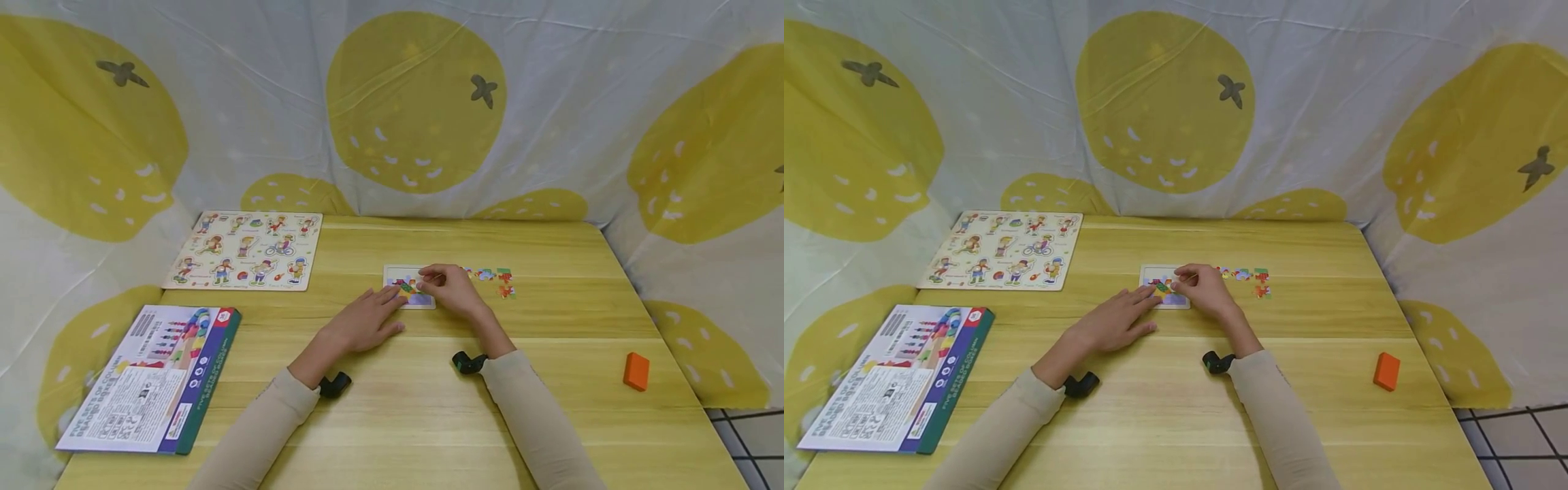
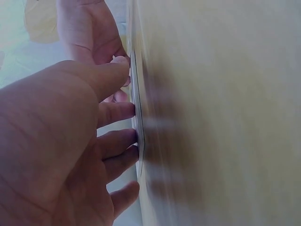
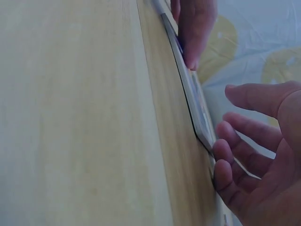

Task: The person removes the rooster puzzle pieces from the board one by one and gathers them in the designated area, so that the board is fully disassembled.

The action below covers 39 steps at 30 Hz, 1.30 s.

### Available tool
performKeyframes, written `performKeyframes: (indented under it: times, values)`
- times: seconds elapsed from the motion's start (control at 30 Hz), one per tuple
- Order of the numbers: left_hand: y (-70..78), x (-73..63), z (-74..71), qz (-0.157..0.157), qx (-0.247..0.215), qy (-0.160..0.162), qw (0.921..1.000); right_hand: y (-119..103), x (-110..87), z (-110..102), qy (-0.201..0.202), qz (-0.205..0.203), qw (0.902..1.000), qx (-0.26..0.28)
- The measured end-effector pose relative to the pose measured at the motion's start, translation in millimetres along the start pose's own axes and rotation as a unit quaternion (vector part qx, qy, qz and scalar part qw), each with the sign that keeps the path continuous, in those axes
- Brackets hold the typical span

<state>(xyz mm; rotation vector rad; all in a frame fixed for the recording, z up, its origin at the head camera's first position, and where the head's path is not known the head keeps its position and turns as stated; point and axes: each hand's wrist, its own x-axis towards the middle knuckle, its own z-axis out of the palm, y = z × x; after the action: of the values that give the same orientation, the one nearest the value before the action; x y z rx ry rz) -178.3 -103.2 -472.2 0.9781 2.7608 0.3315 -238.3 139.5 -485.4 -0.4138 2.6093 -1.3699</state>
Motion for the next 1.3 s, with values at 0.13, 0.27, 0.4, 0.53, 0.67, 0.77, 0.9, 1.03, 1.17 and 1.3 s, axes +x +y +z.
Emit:
performKeyframes:
  times: [0.13,0.27,0.4,0.53,0.67,0.77,0.9,1.03,1.17,1.3]
  values:
    - [0.1,0.3,0.0,-0.003,0.005,-0.003,1.0000,0,1.6,2,0.001,-0.004,1.0000,-0.006]
    - [0.5,0.4,-1.0,0.000,0.009,-0.003,1.0000,-1,3.2,3,-0.002,-0.002,0.9999,-0.010]
    - [1.2,0.4,-2.5,0.002,0.012,-0.006,0.9999,-3,4.4,5,-0.001,0.002,0.9999,-0.013]
    - [1.2,0.4,-3.0,0.003,0.012,-0.005,0.9999,-3,5.9,7,-0.001,0.007,0.9999,-0.014]
    - [-0.5,0.9,-1.1,0.005,0.010,-0.003,0.9999,-2,6.9,9,0.002,0.007,0.9998,-0.019]
    - [-1.2,1.1,0.0,0.002,0.003,-0.004,1.0000,-2,7.6,9,0.003,0.006,0.9997,-0.022]
    - [-1.2,0.6,-0.2,-0.001,-0.007,-0.009,0.9999,-3,8.1,9,-0.002,0.008,0.9997,-0.025]
    - [-1.2,0.4,-0.6,-0.001,-0.013,-0.013,0.9998,-4,9.0,9,-0.010,0.008,0.9994,-0.031]
    - [-0.7,0.3,-0.8,-0.003,-0.014,-0.016,0.9998,-4,10.5,11,-0.014,0.008,0.9989,-0.044]
    - [-0.6,0.3,-1.2,-0.005,-0.012,-0.018,0.9998,-4,12.5,12,-0.026,0.010,0.9980,-0.057]
